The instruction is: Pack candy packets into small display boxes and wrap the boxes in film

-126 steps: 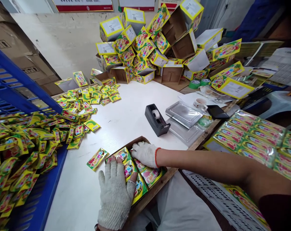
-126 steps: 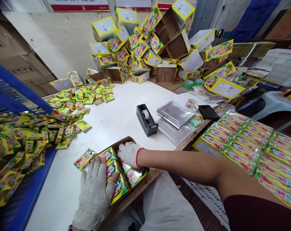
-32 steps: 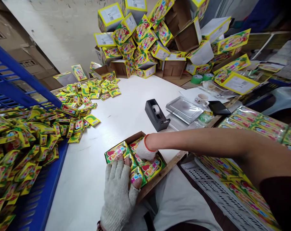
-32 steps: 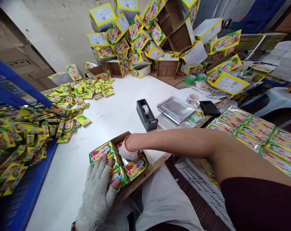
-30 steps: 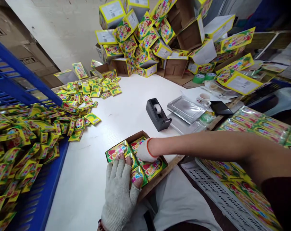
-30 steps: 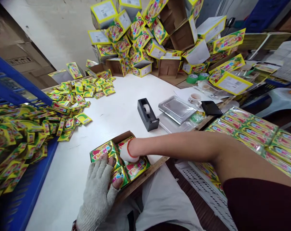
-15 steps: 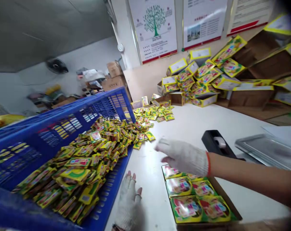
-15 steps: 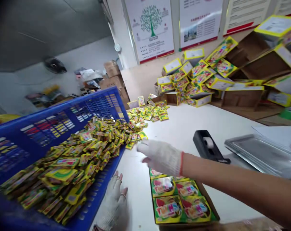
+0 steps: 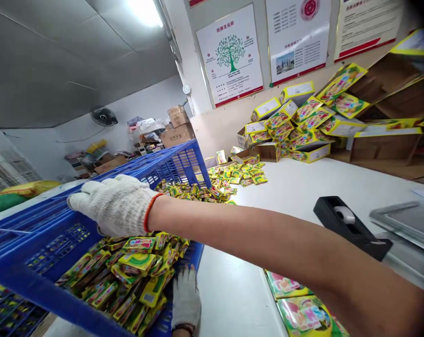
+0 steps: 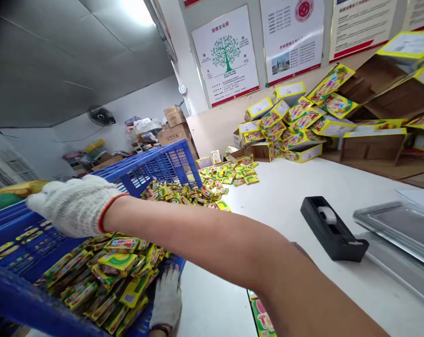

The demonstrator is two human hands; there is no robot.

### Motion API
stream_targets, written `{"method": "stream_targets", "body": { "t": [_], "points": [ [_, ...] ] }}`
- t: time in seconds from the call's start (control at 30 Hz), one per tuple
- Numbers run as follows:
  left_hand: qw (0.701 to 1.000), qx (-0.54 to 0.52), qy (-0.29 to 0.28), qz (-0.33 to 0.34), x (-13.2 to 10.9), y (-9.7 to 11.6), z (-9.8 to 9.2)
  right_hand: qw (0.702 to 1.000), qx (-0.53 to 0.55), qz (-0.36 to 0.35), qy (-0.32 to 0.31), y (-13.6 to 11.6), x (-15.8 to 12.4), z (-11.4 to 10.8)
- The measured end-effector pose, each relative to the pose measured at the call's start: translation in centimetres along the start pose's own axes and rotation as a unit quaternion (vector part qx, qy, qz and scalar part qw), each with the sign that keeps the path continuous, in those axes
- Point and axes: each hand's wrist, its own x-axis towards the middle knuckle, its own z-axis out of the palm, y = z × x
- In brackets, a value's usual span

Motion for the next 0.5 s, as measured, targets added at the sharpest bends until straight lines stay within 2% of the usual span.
{"method": "stream_targets", "body": {
  "t": [0.13, 0.23, 0.33, 0.5],
  "points": [
    [1.0, 0.012, 0.005, 0.005, 0.3, 0.2, -0.2, 1.0, -0.012, 0.005, 0.002, -0.8, -0.9, -1.1],
    [1.0, 0.02, 0.013, 0.008, 0.6, 0.4, -0.4, 0.998, -0.05, 0.016, 0.034, -1.0, -3.3, -2.8],
    [1.0, 0.015, 0.019, 0.012, 0.6, 0.5, -0.8, 0.994, -0.072, 0.019, 0.082, -0.6, -7.6, -4.3],
    [0.999, -0.028, 0.028, 0.006, 0.7, 1.2, -2.9, 0.991, -0.023, -0.012, 0.133, 0.2, -16.6, -6.4]
  ]
}}
